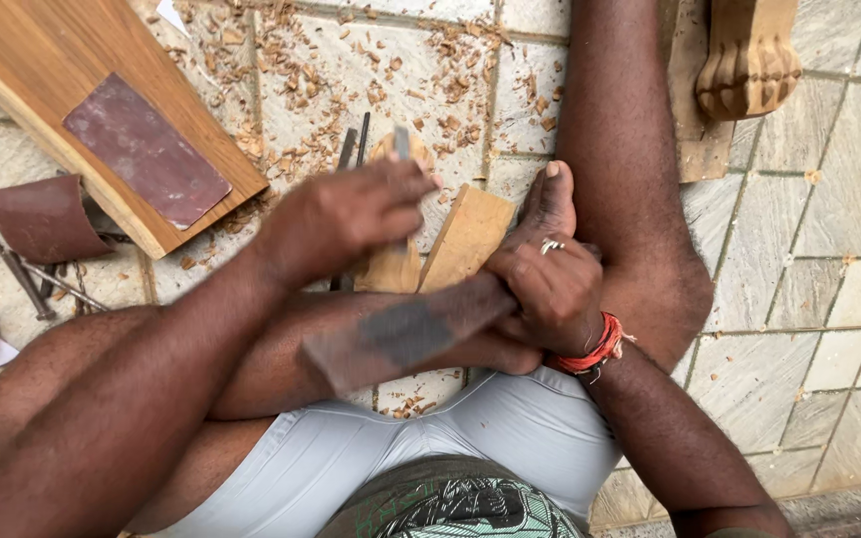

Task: The person sits cross-legged on a tiled floor and carves a wooden piece shaped like a hand using a chisel and a wooden mallet. They repeatedly strike the chisel to shape the wood, occasionally pause to inspect the piece, and use sandpaper to smooth the surface.

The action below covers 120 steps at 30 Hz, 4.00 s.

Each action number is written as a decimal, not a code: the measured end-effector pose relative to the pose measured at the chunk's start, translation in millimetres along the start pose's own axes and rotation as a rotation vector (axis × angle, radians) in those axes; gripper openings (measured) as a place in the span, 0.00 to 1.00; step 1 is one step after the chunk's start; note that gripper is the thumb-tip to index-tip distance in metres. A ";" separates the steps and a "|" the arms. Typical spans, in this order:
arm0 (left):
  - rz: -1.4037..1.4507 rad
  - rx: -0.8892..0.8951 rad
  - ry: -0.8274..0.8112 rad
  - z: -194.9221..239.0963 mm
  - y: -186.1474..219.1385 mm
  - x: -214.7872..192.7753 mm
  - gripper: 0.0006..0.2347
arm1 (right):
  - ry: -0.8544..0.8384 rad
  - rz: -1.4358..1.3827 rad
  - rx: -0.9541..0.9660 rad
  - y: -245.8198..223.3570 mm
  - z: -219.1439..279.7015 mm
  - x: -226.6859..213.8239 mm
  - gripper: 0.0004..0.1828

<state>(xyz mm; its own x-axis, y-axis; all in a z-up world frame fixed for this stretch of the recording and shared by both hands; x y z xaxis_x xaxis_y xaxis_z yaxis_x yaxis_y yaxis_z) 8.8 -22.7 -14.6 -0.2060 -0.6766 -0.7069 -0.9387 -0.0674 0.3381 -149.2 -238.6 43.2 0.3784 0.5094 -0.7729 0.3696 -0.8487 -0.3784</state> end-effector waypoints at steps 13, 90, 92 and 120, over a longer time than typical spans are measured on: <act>-0.115 -0.005 -0.021 -16.5 48.1 6.8 0.05 | 0.131 -0.055 -0.071 10.3 4.5 -15.5 0.16; 0.118 0.006 -0.185 -9.2 8.6 -7.5 0.04 | -0.007 0.297 -0.211 27.5 10.9 -26.9 0.13; 0.109 0.010 -0.164 -8.8 9.0 -6.5 0.04 | -0.028 0.305 -0.204 22.7 10.7 -26.4 0.16; 0.153 -0.064 -0.179 -0.8 -13.8 6.1 0.09 | -0.043 0.287 0.108 -12.4 3.1 -9.8 0.22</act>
<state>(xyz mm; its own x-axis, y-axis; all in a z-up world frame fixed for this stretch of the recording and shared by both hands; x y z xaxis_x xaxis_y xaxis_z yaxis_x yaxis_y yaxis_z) 20.7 -26.5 -23.1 -0.3955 -0.5419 -0.7416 -0.8746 -0.0243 0.4842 -160.1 -233.5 53.9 0.4175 0.2425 -0.8757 0.1593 -0.9683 -0.1922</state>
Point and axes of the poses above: each hand's wrist, its own z-axis away from the middle knuckle, its own x-axis out of the palm, y = z × x, the point moved 1 cm from there along -z, towards the middle knuckle, and after that the axes turned 13 degrees about y, right-handed, at the moved point
